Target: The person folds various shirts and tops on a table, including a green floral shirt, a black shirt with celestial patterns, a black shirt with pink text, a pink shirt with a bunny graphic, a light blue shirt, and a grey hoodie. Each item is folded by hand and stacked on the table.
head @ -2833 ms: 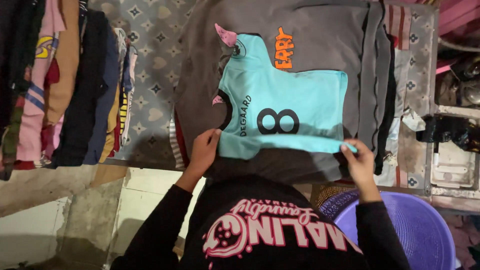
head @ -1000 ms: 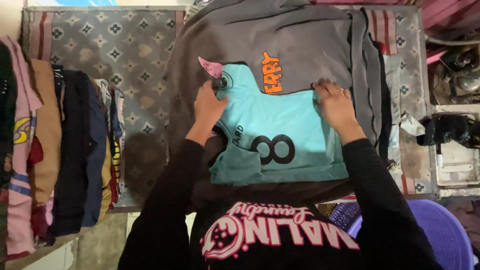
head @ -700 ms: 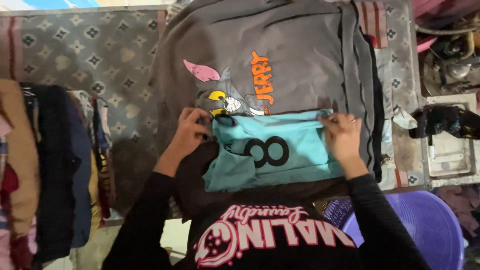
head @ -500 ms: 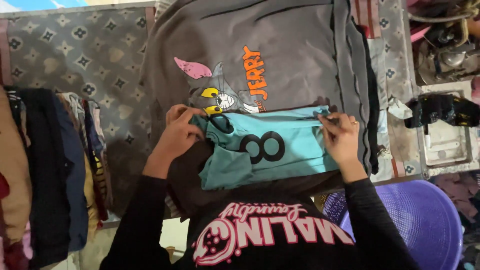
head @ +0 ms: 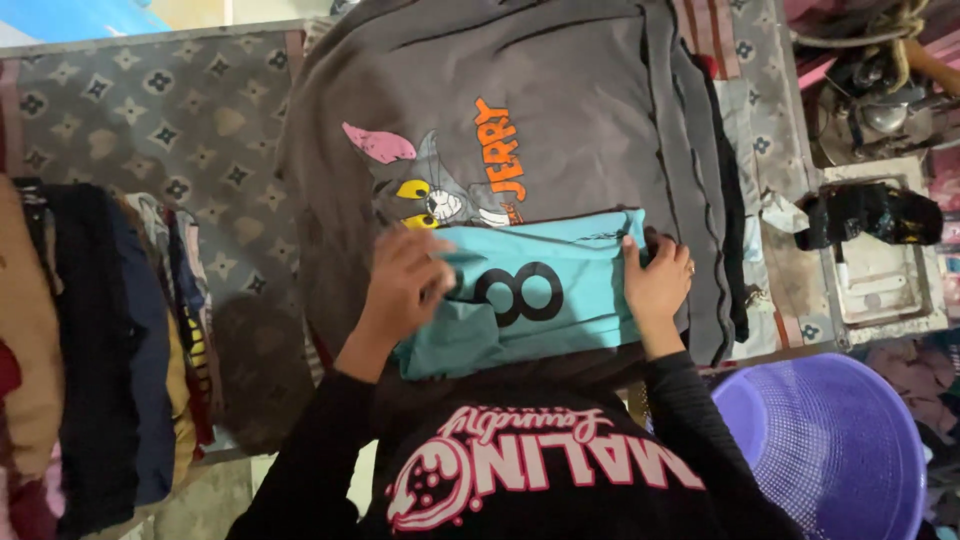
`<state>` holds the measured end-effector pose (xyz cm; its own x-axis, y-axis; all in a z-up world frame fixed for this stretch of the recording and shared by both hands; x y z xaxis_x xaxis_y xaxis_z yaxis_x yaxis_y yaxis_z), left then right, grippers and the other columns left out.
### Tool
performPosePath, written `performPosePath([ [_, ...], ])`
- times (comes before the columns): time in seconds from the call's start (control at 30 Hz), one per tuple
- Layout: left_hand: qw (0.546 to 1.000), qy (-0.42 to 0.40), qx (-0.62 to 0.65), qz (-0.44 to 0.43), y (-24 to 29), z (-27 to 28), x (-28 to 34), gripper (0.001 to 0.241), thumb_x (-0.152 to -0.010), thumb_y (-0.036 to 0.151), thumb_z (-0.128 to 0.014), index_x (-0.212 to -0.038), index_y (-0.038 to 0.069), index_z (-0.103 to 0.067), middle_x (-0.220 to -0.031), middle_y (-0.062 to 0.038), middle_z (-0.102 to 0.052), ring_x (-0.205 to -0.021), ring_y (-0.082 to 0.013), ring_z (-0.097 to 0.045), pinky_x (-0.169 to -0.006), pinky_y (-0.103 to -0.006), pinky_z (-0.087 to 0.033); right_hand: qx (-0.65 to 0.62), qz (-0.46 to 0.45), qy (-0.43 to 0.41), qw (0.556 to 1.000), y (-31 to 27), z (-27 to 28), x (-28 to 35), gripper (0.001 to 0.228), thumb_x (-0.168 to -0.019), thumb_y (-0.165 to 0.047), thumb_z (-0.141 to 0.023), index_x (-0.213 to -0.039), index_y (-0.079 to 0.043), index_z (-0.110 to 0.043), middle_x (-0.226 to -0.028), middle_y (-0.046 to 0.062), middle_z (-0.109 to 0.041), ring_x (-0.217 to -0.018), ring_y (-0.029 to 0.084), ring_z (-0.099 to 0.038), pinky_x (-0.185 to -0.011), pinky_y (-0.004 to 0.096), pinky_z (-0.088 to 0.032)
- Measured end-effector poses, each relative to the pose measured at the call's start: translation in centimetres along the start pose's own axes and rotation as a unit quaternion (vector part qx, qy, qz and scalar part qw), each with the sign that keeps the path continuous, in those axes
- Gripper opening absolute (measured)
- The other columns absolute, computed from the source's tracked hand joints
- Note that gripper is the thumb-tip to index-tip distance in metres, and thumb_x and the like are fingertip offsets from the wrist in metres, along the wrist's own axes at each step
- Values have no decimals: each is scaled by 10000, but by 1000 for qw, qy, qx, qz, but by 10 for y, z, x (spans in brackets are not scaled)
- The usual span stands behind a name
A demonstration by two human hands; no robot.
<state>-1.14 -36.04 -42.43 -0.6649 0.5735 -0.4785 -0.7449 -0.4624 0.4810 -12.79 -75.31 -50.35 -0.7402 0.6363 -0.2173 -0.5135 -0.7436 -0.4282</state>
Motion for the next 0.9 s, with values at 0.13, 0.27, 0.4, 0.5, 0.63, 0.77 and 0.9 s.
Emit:
performPosePath([
  [0.13,965,-242,83,-61,-4,-23,60,237,-838,280,-740,-1002,147,-631,-1309,-17,-663,-1348,-289,-578,-1198,-586,-292,89,42,30,995,-12,-4,16,530,-1001,-539,-692,-1203,-51,-651,-1185,213,-597,-1134,469,-550,-934,564,-427],
  [0.27,974,-180,136,21,28,9,43,575,-911,373,-698,-1389,89,-551,-1447,-90,-571,-1350,-310,-525,-1197,-529,-322,75,54,51,994,-15,-9,16,484,-1024,-501,-695,-1174,-46,-626,-1181,198,-603,-1125,449,-557,-946,553,-432],
  [0.4,994,-99,6,44,46,-6,39,709,-934,528,-630,-1522,167,-464,-1596,-109,-429,-1484,-314,-367,-1214,-568,-230,82,89,70,990,-12,-9,19,428,-1058,-461,-684,-1158,-55,-595,-1125,186,-649,-1050,429,-608,-880,531,-481],
  [0.5,986,-138,-94,27,48,-35,56,768,-899,593,-612,-1544,207,-454,-1610,-96,-397,-1507,-317,-320,-1209,-617,-171,88,69,41,993,-21,-5,18,399,-1065,-437,-656,-1179,-64,-572,-1044,181,-691,-940,425,-653,-766,536,-502],
  [0.63,980,-158,-115,42,45,-40,61,732,-898,587,-632,-1527,248,-471,-1609,-49,-412,-1516,-302,-326,-1233,-618,-162,102,22,-15,994,-39,1,21,339,-1053,-396,-630,-1191,-100,-537,-938,165,-730,-801,423,-693,-657,560,-508],
  [0.77,981,-150,-113,47,46,-42,61,731,-869,552,-663,-1511,252,-484,-1592,-49,-424,-1501,-299,-335,-1221,-622,-164,89,31,-51,994,-111,30,34,299,-1017,-345,-633,-1199,-127,-537,-914,164,-730,-780,424,-696,-645,565,-518],
  [0.9,982,-142,-115,39,46,-42,61,727,-864,525,-691,-1506,245,-497,-1585,-45,-439,-1503,-293,-348,-1230,-621,-169,57,89,-130,986,-157,9,67,320,-948,-259,-635,-1237,-154,-544,-970,149,-721,-837,404,-706,-693,558,-539],
])
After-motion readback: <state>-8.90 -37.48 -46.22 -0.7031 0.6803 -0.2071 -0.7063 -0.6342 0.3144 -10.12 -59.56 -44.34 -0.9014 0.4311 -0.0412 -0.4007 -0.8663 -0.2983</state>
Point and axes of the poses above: each hand's wrist, its own x-axis away from the middle knuckle, its own z-axis out of the back of the hand, y = z × x, the point moved 2 cm from there along -x, towards the middle knuckle
